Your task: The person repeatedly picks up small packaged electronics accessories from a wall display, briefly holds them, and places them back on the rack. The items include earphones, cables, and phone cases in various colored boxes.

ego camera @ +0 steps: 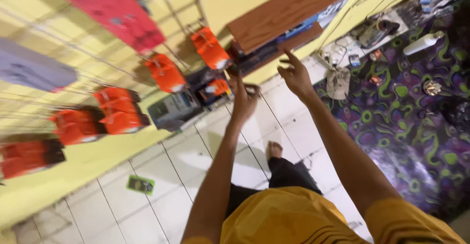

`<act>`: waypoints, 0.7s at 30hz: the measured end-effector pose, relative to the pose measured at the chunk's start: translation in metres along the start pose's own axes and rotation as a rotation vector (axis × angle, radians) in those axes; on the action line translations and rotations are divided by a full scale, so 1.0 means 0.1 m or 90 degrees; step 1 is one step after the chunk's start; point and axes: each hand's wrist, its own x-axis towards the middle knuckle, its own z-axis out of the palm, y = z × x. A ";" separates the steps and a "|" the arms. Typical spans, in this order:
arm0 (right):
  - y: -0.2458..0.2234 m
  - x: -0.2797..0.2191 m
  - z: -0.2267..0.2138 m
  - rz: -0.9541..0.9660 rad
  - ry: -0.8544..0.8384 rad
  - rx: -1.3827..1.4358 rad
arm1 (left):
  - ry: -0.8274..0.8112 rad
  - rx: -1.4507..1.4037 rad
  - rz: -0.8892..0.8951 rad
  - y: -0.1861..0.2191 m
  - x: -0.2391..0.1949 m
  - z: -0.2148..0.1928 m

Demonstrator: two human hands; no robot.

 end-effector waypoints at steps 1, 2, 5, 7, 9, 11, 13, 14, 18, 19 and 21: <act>0.06 0.10 -0.06 0.024 -0.004 -0.017 | 0.031 0.013 -0.012 -0.09 0.14 0.09; 0.08 0.29 -0.09 0.037 -0.005 -0.031 | 0.060 0.006 -0.014 -0.16 0.28 0.16; 0.11 0.74 -0.19 0.005 -0.011 -0.025 | 0.130 -0.003 -0.010 -0.25 0.63 0.31; 0.18 0.94 -0.19 0.006 -0.027 -0.014 | 0.147 0.010 -0.009 -0.34 0.74 0.35; 0.28 1.05 -0.16 0.053 -0.045 -0.011 | 0.154 0.007 -0.002 -0.43 0.78 0.37; 0.37 1.08 -0.15 -0.008 -0.059 -0.020 | 0.168 0.016 0.016 -0.50 0.80 0.39; 0.41 1.07 -0.16 -0.023 -0.058 -0.006 | 0.195 0.034 0.050 -0.53 0.81 0.44; 0.42 1.05 -0.15 -0.007 -0.053 0.015 | 0.204 0.029 0.044 -0.53 0.79 0.45; 0.33 1.04 -0.11 0.004 -0.055 0.085 | 0.235 0.024 0.051 -0.44 0.81 0.44; 0.31 1.05 -0.10 0.001 -0.057 0.083 | 0.241 0.027 0.056 -0.42 0.81 0.43; 0.30 0.99 -0.09 0.003 -0.058 0.080 | 0.230 0.010 -0.008 -0.40 0.74 0.43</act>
